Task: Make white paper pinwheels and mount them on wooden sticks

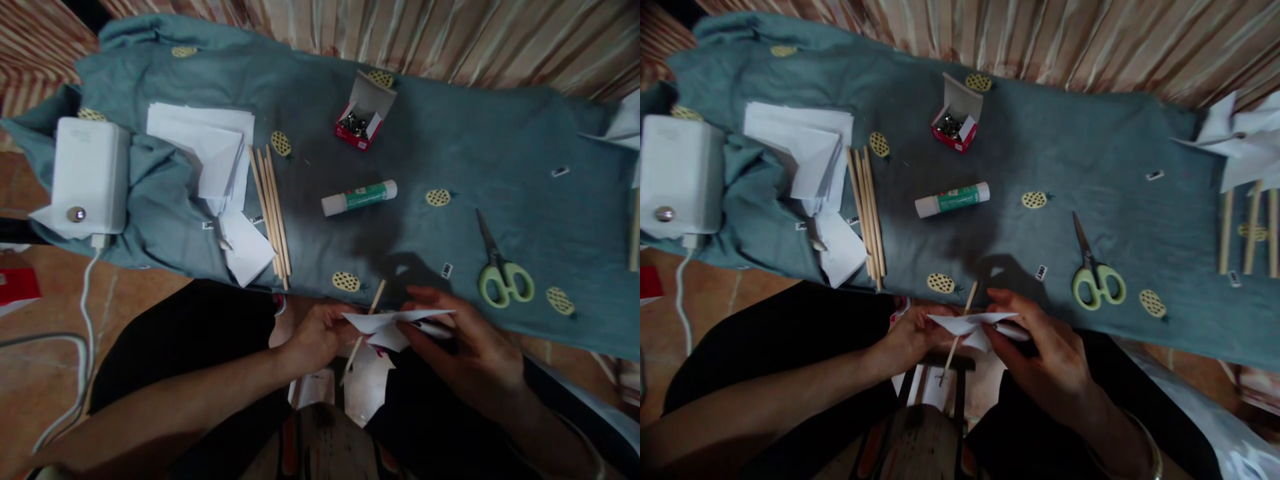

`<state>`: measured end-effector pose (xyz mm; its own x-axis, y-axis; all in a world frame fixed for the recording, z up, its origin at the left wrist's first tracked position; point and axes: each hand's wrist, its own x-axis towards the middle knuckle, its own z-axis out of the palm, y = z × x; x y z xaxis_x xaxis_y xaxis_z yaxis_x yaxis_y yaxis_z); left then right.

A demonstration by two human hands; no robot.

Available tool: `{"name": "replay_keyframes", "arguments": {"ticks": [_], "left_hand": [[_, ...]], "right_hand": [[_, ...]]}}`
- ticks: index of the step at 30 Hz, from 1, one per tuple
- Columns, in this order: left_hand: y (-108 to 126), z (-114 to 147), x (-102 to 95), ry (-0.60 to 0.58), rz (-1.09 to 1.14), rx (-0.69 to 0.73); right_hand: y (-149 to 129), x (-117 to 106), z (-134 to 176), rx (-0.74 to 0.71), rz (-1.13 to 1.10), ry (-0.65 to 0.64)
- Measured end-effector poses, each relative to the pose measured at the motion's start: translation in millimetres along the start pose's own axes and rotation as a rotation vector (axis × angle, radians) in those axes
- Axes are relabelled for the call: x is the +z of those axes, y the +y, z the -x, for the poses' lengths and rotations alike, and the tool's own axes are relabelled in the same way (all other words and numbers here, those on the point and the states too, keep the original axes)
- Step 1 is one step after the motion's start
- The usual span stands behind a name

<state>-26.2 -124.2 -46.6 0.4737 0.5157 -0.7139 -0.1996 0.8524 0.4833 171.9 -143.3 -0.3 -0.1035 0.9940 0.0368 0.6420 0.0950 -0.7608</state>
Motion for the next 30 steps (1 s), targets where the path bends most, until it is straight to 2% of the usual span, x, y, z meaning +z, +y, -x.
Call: {"name": "replay_keyframes", "arguments": {"ticks": [5,11,14,22,30], "left_hand": [[-2,-2,0.5,-0.046,0.050,-0.022],[-1,-2,0.9,-0.056,0.039,0.008],[0,-2,1.4,-0.065,0.030,0.038],[-2,-3,0.2,-0.074,0.022,0.041],[-2,-2,1.6,-0.056,-0.015,0.024]], "right_hand": [[8,4,-6,-0.117,0.094,0.036],[10,-3,-18,-0.216,0.303,-0.070],[7,-4,-22,-0.278,0.364,-0.062],[11,-6,-22,-0.277,0.429,-0.107],[7,-1,-24,-0.228,0.418,-0.080]]}}
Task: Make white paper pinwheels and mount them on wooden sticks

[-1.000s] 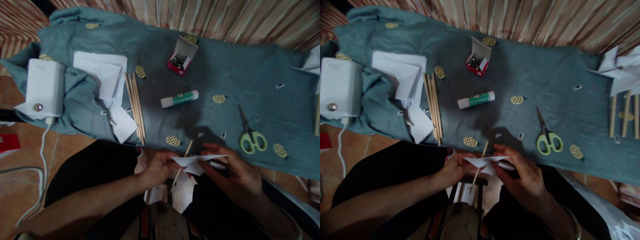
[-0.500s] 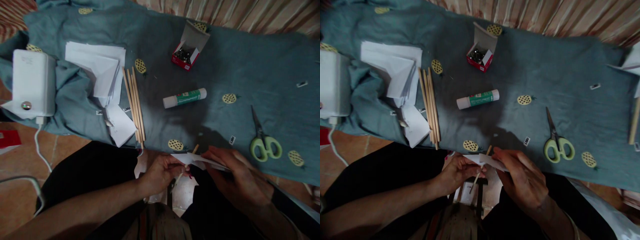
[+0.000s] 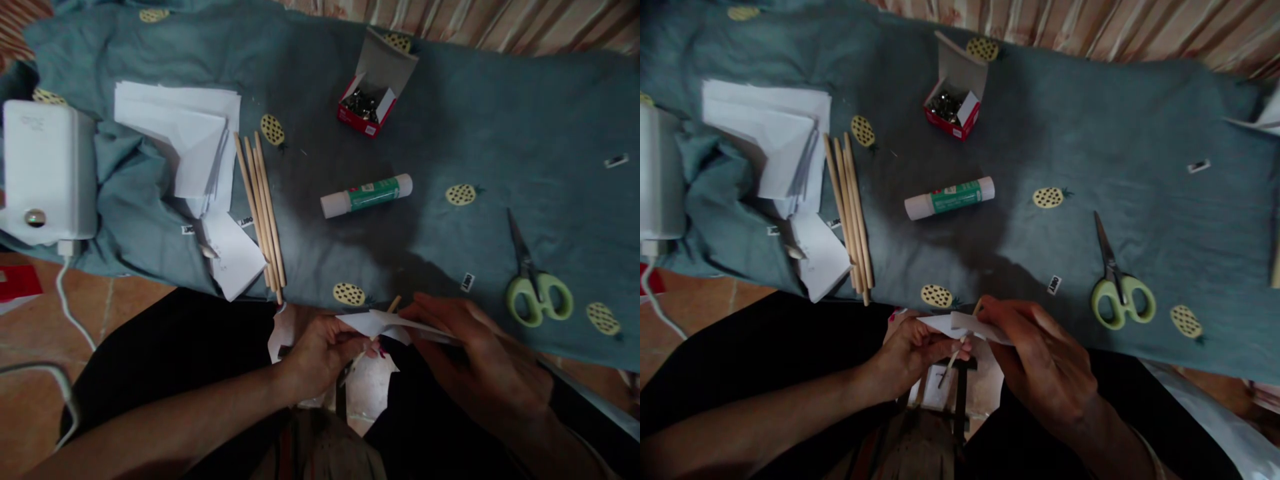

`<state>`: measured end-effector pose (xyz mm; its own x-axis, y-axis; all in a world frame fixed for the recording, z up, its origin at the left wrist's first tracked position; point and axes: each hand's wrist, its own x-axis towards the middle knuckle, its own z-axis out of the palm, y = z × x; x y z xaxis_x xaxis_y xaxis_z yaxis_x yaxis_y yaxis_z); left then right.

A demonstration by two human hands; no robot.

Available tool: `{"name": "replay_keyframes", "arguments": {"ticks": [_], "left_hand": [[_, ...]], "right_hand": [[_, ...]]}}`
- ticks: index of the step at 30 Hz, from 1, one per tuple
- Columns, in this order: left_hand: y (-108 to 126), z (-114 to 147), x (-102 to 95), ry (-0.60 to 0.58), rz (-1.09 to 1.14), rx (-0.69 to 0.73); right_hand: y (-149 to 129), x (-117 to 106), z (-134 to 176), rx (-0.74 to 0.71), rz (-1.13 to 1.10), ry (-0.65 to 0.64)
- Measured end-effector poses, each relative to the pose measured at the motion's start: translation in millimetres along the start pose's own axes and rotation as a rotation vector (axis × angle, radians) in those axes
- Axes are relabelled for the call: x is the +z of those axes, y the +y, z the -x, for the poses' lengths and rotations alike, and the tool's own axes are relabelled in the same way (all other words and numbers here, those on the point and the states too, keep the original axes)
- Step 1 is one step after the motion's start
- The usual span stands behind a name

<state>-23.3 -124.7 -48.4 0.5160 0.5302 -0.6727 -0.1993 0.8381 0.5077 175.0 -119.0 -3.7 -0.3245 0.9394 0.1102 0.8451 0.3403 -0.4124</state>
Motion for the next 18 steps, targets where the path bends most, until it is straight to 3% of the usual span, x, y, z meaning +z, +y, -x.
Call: {"name": "replay_keyframes", "arguments": {"ticks": [6,18], "left_hand": [[-1.2,0.6,0.1,0.003,-0.052,0.013],[0.7,0.2,1.1,0.013,-0.036,-0.006]], "right_hand": [[-4.1,1.9,-0.1,0.040,-0.017,0.017],[-3.8,3.5,-2.8,-0.103,-0.032,0.051]]}}
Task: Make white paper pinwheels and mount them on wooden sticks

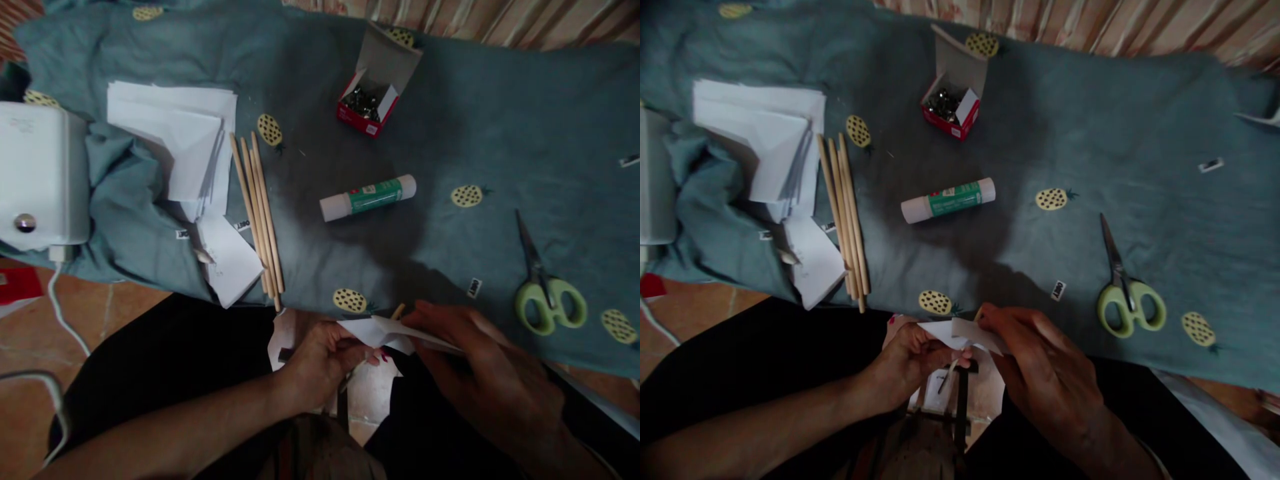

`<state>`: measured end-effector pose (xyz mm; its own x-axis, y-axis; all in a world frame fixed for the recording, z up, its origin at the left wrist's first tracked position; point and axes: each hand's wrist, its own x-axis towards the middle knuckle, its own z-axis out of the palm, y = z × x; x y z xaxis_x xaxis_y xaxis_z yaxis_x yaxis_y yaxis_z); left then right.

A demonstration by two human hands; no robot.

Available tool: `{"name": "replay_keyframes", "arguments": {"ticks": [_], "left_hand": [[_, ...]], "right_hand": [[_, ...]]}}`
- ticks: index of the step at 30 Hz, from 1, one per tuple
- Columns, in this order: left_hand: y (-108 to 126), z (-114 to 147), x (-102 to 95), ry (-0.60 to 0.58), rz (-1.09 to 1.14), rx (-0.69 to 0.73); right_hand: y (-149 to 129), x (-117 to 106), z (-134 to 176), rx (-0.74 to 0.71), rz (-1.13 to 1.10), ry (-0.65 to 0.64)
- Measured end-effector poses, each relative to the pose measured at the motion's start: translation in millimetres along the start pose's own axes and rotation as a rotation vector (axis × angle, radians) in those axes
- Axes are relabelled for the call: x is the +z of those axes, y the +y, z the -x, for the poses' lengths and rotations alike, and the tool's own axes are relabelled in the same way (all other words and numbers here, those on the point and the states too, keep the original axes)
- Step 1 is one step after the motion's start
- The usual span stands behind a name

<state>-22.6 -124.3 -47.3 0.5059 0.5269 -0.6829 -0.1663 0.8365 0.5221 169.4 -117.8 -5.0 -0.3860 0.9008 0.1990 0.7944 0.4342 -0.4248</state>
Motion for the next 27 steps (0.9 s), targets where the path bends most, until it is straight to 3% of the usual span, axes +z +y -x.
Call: {"name": "replay_keyframes", "arguments": {"ticks": [22,27], "left_hand": [[2.6,1.2,0.4,0.025,-0.059,-0.023],[1.9,1.3,0.3,0.018,-0.046,-0.022]], "right_hand": [[-1.6,-3.7,-6.8,0.058,-0.035,-0.077],[1.1,-2.8,-2.7,0.045,-0.045,-0.043]]}}
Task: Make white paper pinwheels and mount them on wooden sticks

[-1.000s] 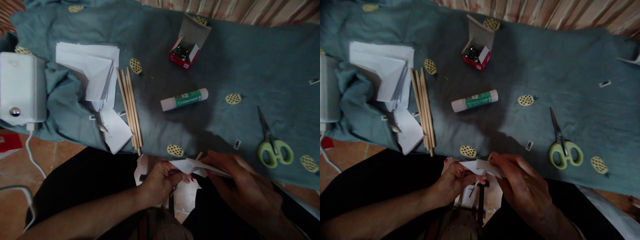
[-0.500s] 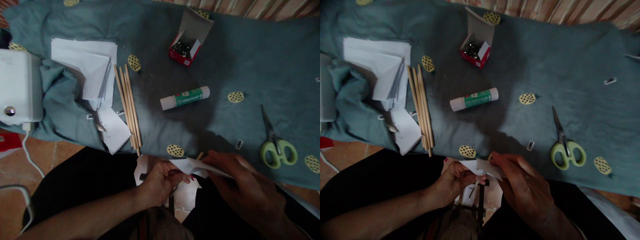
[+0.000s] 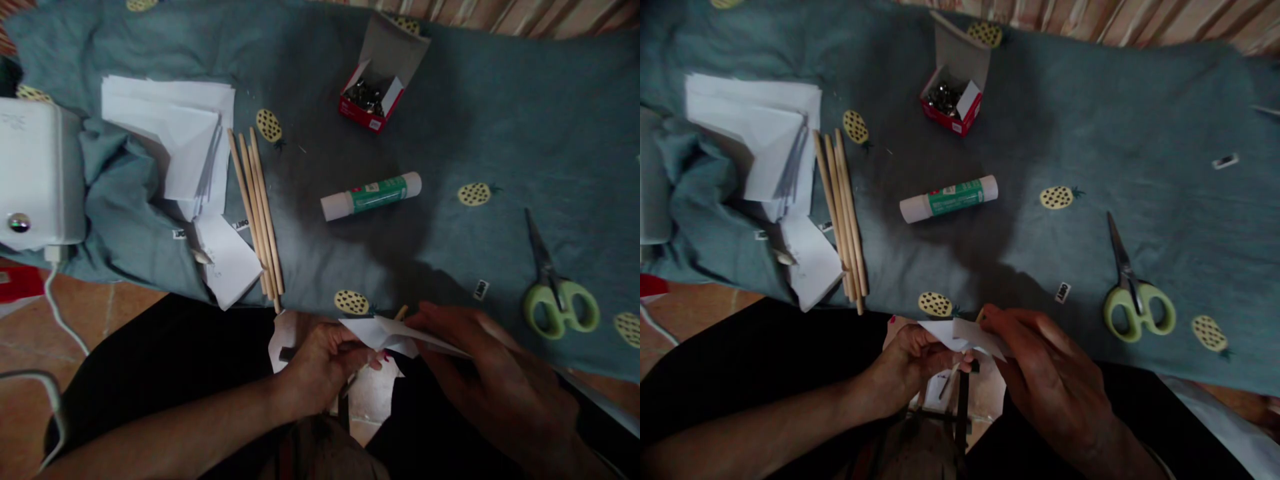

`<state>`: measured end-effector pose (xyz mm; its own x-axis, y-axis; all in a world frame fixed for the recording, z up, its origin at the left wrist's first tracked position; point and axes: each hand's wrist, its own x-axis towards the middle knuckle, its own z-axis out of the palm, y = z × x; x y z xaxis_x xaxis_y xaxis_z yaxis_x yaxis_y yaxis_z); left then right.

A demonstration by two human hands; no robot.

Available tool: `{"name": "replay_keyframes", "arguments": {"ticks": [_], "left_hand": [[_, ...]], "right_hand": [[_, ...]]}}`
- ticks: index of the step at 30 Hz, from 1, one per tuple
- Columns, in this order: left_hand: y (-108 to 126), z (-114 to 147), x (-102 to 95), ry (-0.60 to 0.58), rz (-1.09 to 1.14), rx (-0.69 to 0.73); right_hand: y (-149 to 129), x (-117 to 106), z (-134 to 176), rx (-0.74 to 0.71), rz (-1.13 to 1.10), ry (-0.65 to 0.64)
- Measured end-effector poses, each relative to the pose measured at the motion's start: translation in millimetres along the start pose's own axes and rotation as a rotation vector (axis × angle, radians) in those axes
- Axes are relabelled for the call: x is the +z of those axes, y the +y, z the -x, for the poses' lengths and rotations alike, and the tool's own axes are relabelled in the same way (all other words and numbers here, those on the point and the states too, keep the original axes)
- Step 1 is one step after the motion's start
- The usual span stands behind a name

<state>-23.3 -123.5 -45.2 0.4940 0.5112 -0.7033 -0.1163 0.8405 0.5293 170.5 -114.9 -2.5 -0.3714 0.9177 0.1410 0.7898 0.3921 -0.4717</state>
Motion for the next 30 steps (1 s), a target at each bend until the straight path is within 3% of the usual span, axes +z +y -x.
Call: {"name": "replay_keyframes", "arguments": {"ticks": [30], "left_hand": [[2.2,1.8,0.2,0.022,-0.081,-0.008]], "right_hand": [[0.7,1.3,3.8,0.083,-0.037,-0.047]]}}
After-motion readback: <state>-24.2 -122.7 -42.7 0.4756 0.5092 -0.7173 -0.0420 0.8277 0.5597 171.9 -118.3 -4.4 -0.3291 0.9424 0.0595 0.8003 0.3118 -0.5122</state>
